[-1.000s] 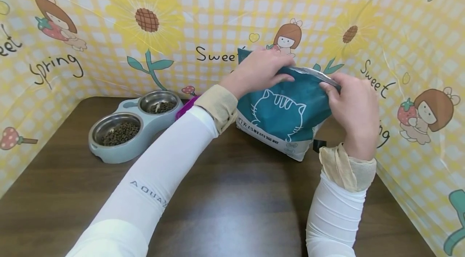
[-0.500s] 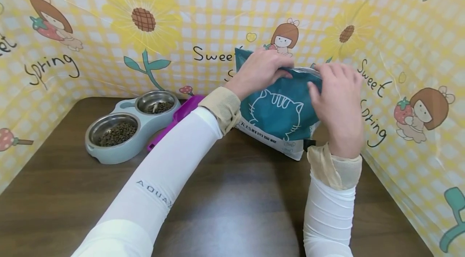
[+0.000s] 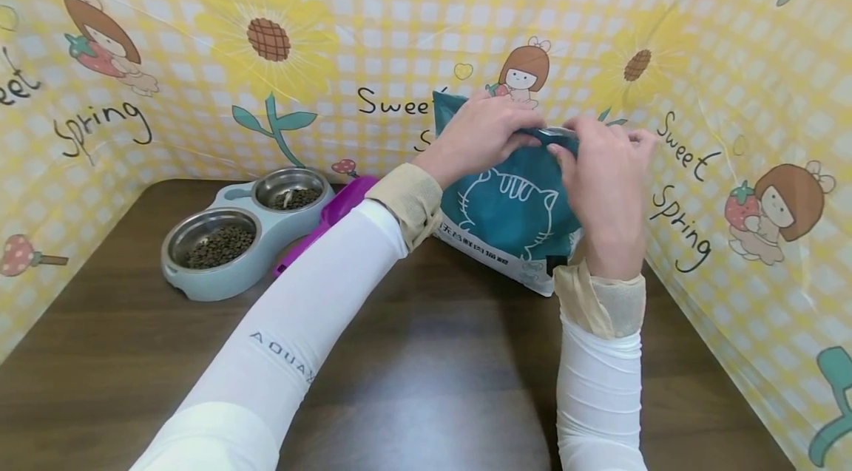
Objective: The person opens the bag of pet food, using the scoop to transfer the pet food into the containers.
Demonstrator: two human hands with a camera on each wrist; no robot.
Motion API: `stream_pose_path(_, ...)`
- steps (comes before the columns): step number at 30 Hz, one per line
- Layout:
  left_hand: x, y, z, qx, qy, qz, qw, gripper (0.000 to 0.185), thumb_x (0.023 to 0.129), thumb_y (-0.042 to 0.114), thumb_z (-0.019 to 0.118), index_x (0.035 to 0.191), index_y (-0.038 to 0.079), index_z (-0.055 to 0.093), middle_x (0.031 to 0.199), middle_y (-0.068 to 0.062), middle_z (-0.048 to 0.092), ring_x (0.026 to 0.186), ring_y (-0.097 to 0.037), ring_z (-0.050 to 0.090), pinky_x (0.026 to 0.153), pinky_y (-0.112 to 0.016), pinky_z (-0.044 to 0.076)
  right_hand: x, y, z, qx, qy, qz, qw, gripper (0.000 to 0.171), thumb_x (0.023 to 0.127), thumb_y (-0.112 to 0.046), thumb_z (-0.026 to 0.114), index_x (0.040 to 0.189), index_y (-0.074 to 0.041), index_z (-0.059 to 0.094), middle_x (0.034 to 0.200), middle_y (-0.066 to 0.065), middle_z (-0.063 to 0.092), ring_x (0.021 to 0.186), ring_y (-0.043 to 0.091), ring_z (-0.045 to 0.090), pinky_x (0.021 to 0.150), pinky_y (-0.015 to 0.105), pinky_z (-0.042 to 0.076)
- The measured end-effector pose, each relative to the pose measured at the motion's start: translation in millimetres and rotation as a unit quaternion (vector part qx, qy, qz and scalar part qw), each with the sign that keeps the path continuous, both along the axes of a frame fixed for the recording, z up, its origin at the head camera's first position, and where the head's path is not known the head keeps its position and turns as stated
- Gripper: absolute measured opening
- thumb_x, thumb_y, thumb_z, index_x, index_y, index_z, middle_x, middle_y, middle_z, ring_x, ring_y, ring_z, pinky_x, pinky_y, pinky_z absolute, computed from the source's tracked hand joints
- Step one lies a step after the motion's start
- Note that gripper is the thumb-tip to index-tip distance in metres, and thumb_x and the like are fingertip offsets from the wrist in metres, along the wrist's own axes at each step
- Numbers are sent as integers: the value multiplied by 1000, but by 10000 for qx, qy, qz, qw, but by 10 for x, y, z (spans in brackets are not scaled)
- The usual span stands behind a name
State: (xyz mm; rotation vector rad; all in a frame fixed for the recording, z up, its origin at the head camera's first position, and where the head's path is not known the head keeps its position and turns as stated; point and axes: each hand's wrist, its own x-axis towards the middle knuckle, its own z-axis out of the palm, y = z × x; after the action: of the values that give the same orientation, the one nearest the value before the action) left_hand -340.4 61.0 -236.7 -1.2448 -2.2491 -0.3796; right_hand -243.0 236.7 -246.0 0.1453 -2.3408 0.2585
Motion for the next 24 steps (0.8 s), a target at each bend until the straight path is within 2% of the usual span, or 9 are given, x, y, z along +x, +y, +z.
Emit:
stream_pose_path(4, 4, 5, -4, 207, -32, 125, 9997, 25, 105, 40, 67, 121, 26, 81, 118, 7, 82, 106, -14, 74, 85, -37, 40, -48, -12, -19, 132, 10, 185, 9997, 28, 104, -24, 75, 124, -3, 72, 119, 21, 78, 111, 44, 71, 97, 57, 45)
stream_pose_path(9, 24, 22, -5, 238, -17, 321, 9992, 26, 104, 44, 67, 112, 23, 81, 108, 5, 83, 97, -14, 73, 83, -37, 39, -121, -18, -38, -225, 158, 145, 9995, 21, 105, -22, 73, 112, -3, 74, 109, 20, 78, 102, 42, 71, 88, 54, 43)
stream_pose_path(12, 32, 4, 4, 133, -69, 468, 9988, 27, 103, 46, 68, 109, 21, 77, 103, 4, 81, 93, -15, 70, 83, -36, 38, -134, -23, -41, -295, 270, 178, 9990, 20, 103, -23, 75, 109, -3, 76, 107, 19, 80, 100, 42, 71, 89, 53, 40)
stream_pose_path(17, 25, -91, 93, -83, -214, 861, 9960, 32, 101, 51, 71, 109, 21, 77, 102, 1, 81, 96, -19, 73, 87, -38, 49, -139, -20, -41, -310, 489, 317, 9978, 20, 102, -22, 76, 106, -3, 78, 105, 17, 81, 95, 41, 67, 97, 56, 36)
stream_pose_path(20, 23, -112, 119, -124, -159, 1038, 9944, 31, 100, 51, 71, 107, 21, 78, 103, -1, 82, 100, -24, 76, 89, -41, 51, -155, -6, -53, -343, 669, 422, 9963, 19, 101, -22, 77, 105, -3, 78, 104, 17, 82, 92, 41, 63, 104, 59, 34)
stream_pose_path(24, 56, -87, 93, -50, 14, 1226, 9924, 30, 100, 51, 70, 103, 23, 79, 102, 0, 82, 103, -25, 76, 88, -42, 50, -204, 15, -83, -447, 899, 565, 9933, 18, 101, -21, 77, 102, -3, 79, 103, 17, 81, 92, 41, 59, 109, 62, 30)
